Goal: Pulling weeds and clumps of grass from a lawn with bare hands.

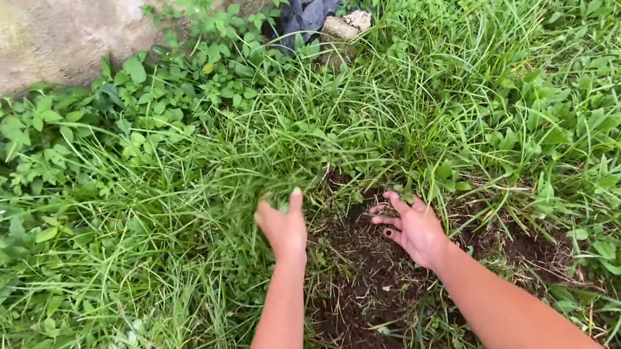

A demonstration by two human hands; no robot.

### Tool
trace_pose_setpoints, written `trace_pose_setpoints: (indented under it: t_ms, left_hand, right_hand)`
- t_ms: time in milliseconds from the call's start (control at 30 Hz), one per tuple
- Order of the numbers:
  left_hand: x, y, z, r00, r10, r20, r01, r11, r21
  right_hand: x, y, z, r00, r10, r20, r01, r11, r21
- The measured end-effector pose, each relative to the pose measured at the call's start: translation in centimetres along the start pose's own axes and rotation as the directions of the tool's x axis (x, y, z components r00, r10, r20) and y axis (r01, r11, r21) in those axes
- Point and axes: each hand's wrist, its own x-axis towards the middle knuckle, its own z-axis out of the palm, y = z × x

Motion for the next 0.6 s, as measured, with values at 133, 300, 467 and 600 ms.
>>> trace_pose_setpoints:
  t_ms: [133, 300, 467, 600]
  left_hand:
    - [1.8, 3.8, 2.1, 0.983, 0.022, 0.181, -0.107, 0.874, 0.474]
    - [4.6, -2.4, 5.2, 0.983, 0.133, 0.124, -0.118, 0.985, -0.123]
    - [6.8, -6.3, 5.6, 0.959, -0.268, 0.088, 0.252, 0.673, -0.696]
    - [6.2, -4.9, 4.6, 0.926, -0.372, 0.06, 0.311, 0.664, -0.68]
  right_hand:
    - [0.0, -0.6, 0.4, 1.0, 0.013, -0.022, -0.014, 0.998, -0.055]
    - [0.5, -0.6, 0.1, 1.0, 0.021, 0.005, -0.021, 0.999, -0.026]
    - [0.4, -0.8, 0.1, 0.999, 0.03, 0.014, -0.03, 0.999, -0.012]
    - [-0.1, -1.3, 0.7, 1.0, 0.009, 0.016, -0.008, 1.0, -0.016]
